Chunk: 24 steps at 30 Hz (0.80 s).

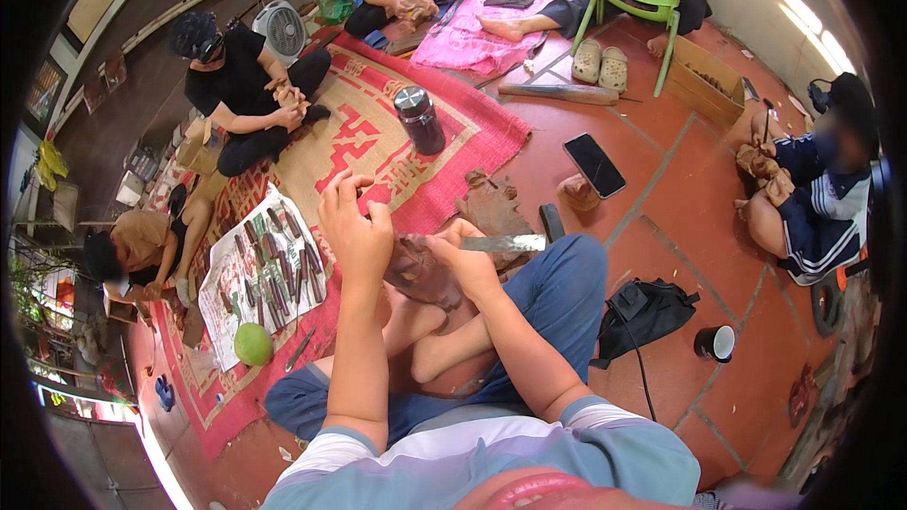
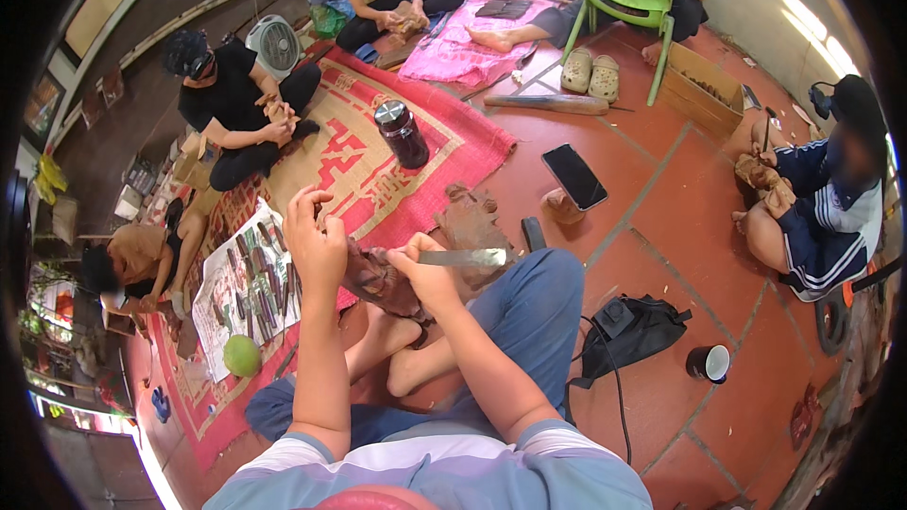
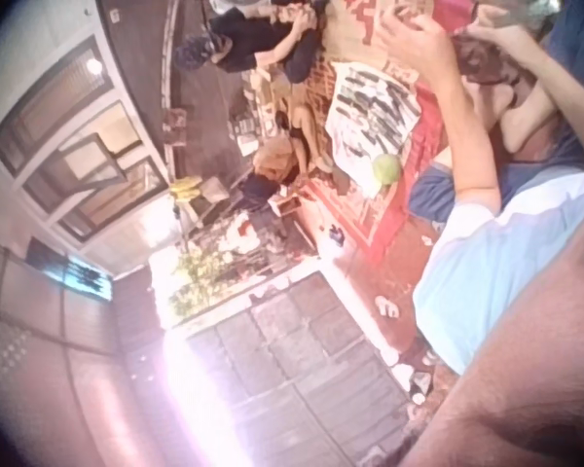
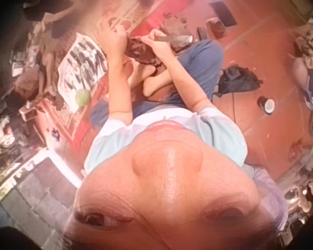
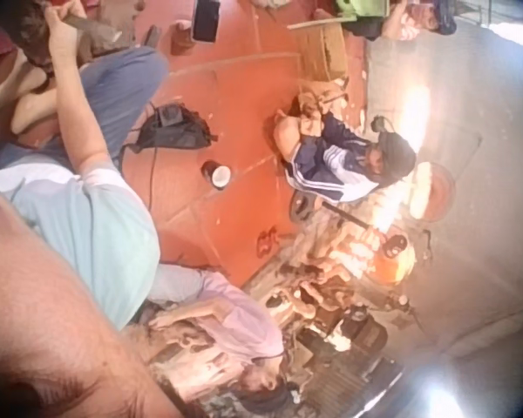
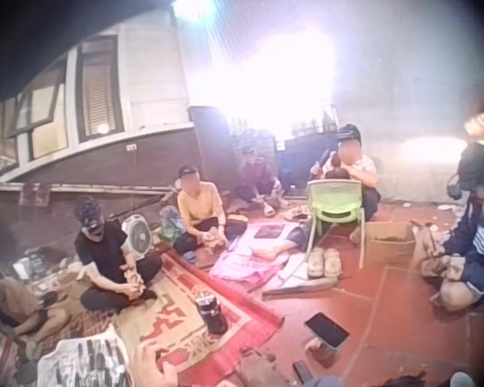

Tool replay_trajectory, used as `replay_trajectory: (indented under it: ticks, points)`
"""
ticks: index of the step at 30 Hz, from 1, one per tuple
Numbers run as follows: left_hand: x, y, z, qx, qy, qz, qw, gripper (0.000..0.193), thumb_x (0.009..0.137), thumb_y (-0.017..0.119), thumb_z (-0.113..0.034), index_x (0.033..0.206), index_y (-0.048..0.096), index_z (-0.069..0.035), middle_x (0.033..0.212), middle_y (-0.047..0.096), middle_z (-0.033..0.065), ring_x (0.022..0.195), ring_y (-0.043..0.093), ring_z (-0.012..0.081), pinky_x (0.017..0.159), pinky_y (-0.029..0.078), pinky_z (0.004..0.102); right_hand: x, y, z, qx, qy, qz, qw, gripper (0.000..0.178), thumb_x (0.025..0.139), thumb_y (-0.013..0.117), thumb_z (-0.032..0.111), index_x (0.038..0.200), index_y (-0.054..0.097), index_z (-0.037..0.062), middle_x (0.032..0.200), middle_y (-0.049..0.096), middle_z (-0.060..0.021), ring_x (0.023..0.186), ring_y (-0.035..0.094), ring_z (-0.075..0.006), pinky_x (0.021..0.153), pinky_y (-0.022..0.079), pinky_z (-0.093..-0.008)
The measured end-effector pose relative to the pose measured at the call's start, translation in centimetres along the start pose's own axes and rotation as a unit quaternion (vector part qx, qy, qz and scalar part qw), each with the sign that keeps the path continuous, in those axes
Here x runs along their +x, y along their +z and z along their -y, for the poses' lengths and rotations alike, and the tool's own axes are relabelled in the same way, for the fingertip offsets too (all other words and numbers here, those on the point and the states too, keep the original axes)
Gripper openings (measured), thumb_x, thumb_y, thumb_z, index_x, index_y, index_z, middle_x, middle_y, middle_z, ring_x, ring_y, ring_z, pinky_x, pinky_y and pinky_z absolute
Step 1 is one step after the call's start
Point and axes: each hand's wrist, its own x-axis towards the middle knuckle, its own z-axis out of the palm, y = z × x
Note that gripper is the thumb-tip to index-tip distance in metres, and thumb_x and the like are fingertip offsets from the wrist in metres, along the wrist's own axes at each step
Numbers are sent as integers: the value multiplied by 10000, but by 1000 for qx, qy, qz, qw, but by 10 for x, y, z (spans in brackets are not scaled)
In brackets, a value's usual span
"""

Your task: The person sits on a mat and carves a piece of wood using a chisel. They hold the wood in their left hand and use the chisel in their right hand to shape the object, occasionally rotating it to access different sides.

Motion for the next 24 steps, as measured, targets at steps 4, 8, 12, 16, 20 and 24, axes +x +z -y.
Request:
replay_trajectory:
  ticks: [4,8,12,16,20,24]
  points:
    - [0,0,-4,37,-4,-1,999,257,692,480,-92,932,573,-91,1160,524,138,1061,480,316,937,326,420,0,-17,-12,121,67,-32,990,345,792,633,1,649,349,133,658,483,29,626,476,-56,532,373,-177]
    - [-3,3,5,35,0,-20,999,277,684,515,-90,954,576,-88,1202,498,135,1058,464,331,959,298,445,0,-6,-9,54,53,-19,997,360,780,653,13,648,343,140,697,512,17,643,499,-62,547,388,-170]
    - [-3,4,2,5,-17,0,1000,353,690,510,-86,1038,574,-81,1191,496,146,1040,470,331,938,337,428,-3,-14,-11,73,69,-35,994,346,786,648,30,649,349,140,701,515,13,688,522,-83,592,419,-198]
    - [-2,1,2,1,-10,1,1000,387,689,514,-91,1071,572,-85,1151,510,141,1028,475,325,921,348,423,-3,-12,-5,79,97,-46,991,341,794,634,31,650,345,141,682,494,21,698,538,-82,609,430,-197]
    - [-3,3,4,12,-1,5,1000,360,688,510,-89,1043,576,-82,1135,514,134,1019,475,321,916,347,418,3,-26,-23,75,75,19,994,327,787,614,2,652,348,134,671,485,20,767,584,-110,630,450,-213]
    - [-1,3,6,-8,-21,4,1000,332,684,508,-78,1008,578,-85,1125,518,127,1015,477,315,910,349,416,2,-12,-7,102,114,-60,986,329,783,635,3,654,363,134,643,463,40,643,499,-65,543,377,-193]
